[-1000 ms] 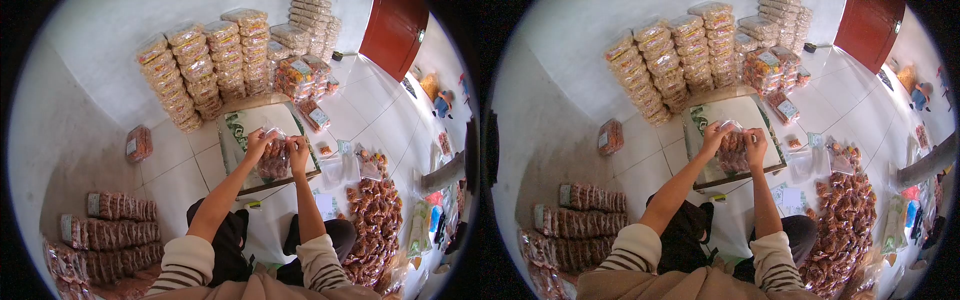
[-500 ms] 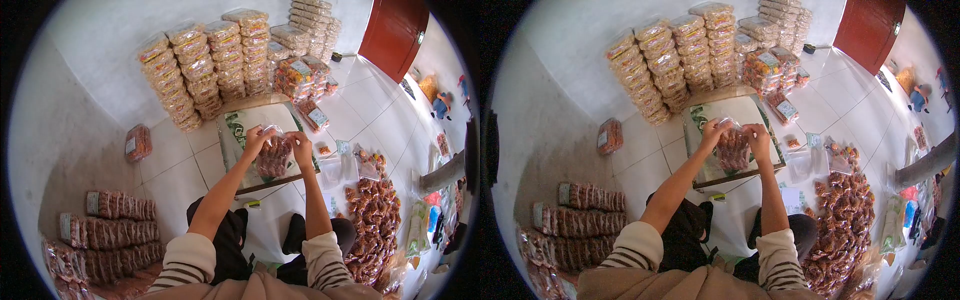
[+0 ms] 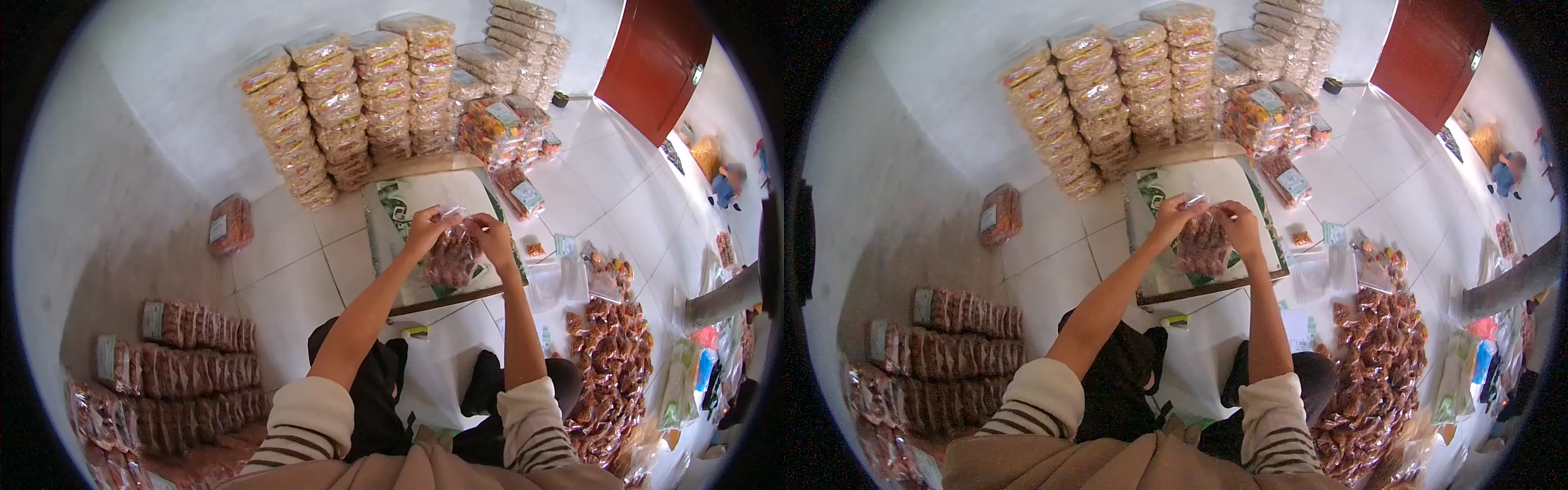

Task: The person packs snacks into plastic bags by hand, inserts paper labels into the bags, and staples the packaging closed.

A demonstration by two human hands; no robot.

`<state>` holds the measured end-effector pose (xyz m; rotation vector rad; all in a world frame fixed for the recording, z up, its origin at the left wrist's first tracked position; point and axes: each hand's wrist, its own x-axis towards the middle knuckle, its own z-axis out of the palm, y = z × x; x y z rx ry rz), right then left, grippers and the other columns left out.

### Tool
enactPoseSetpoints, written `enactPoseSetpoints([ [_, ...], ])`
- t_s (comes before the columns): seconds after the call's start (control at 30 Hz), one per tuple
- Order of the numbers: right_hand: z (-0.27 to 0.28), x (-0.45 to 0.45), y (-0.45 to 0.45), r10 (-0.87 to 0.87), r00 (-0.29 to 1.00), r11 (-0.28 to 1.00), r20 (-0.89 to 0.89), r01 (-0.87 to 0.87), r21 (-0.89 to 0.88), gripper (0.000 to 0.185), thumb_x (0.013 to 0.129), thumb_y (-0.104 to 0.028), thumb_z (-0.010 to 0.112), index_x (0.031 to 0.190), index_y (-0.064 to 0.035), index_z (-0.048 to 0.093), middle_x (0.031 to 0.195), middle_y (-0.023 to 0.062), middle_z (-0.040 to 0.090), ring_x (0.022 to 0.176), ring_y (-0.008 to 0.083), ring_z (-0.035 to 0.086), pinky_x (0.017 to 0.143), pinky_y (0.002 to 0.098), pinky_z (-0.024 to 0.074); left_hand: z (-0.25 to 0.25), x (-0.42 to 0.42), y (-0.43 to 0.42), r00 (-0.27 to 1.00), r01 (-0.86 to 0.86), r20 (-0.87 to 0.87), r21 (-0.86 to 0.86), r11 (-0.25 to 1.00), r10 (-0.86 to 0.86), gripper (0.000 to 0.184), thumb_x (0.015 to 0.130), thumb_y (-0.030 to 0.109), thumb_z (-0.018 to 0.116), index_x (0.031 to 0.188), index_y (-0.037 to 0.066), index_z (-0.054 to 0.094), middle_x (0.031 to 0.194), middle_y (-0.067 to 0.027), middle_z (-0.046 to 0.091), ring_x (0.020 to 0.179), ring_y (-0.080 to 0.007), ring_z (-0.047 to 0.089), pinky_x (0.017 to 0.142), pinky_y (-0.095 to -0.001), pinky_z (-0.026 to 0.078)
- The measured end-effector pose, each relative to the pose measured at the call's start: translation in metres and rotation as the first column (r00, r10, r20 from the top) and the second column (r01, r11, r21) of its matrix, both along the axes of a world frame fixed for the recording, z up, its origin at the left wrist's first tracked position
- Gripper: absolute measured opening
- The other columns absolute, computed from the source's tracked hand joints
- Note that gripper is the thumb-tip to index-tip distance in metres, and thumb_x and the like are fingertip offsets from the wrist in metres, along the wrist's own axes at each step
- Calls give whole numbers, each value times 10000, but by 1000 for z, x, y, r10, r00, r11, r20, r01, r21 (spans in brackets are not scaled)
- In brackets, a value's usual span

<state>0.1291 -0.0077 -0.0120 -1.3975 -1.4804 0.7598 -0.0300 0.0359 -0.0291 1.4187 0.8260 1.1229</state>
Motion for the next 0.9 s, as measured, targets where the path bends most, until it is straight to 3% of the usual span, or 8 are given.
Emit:
enactPoseSetpoints([
  [0.07,15,1,2,80,984,995,-157,-89,-53,280,823,-230,580,983,0,584,890,79,601,768,108,546,619,254,438,-2,1,-1,999,-47,7,12,999,47,218,736,216,690,810,19,635,628,27,567,533,-16,457,462,-181,348],
  [0.2,48,-4,18,162,986,979,-48,-167,-117,390,843,-335,537,978,29,580,871,66,597,785,119,533,720,263,412,14,-1,-10,999,-1,-34,-18,1000,0,244,752,189,679,902,2,635,747,-4,610,648,-37,515,567,-181,406],
  [0.27,56,-10,27,235,956,941,174,-180,-285,368,809,-338,579,890,19,619,777,52,611,720,103,527,681,252,413,13,1,-9,998,6,-55,-35,999,-8,232,749,182,681,888,1,638,719,5,597,634,-40,503,567,-188,404],
  [0.37,47,-12,43,170,970,985,173,-165,-43,327,732,-330,647,756,-5,647,683,96,633,626,154,584,611,274,441,5,4,-8,993,20,114,-27,999,-16,233,736,204,694,841,3,640,682,-6,609,569,-43,490,518,-198,392],
  [0.5,58,-21,43,-5,936,1000,351,11,-16,316,702,-329,663,708,-13,648,616,93,616,559,172,573,583,280,440,10,3,-14,995,10,98,-52,999,-5,234,727,200,704,829,-1,644,680,-14,611,563,-42,492,505,-200,392],
  [0.67,47,-15,36,-6,979,998,203,20,-62,353,709,-329,668,829,0,623,717,139,612,670,232,597,613,302,449,10,3,-12,998,-19,61,-59,998,23,209,728,189,699,811,3,652,678,-25,618,548,-42,498,488,-200,393],
  [0.8,35,-7,-5,59,949,998,309,-44,-54,346,700,-278,686,878,7,604,771,154,612,714,250,598,634,318,456,5,4,-9,995,-23,101,-14,1000,24,194,739,177,686,805,-3,652,686,-33,623,584,-52,523,524,-203,412],
  [0.9,20,-11,-21,-116,983,993,140,113,33,230,689,-154,674,841,9,616,763,163,609,717,250,602,642,311,462,11,1,-11,998,-26,56,47,999,24,194,746,170,678,816,-8,649,714,-40,631,628,-64,545,566,-211,429],
])
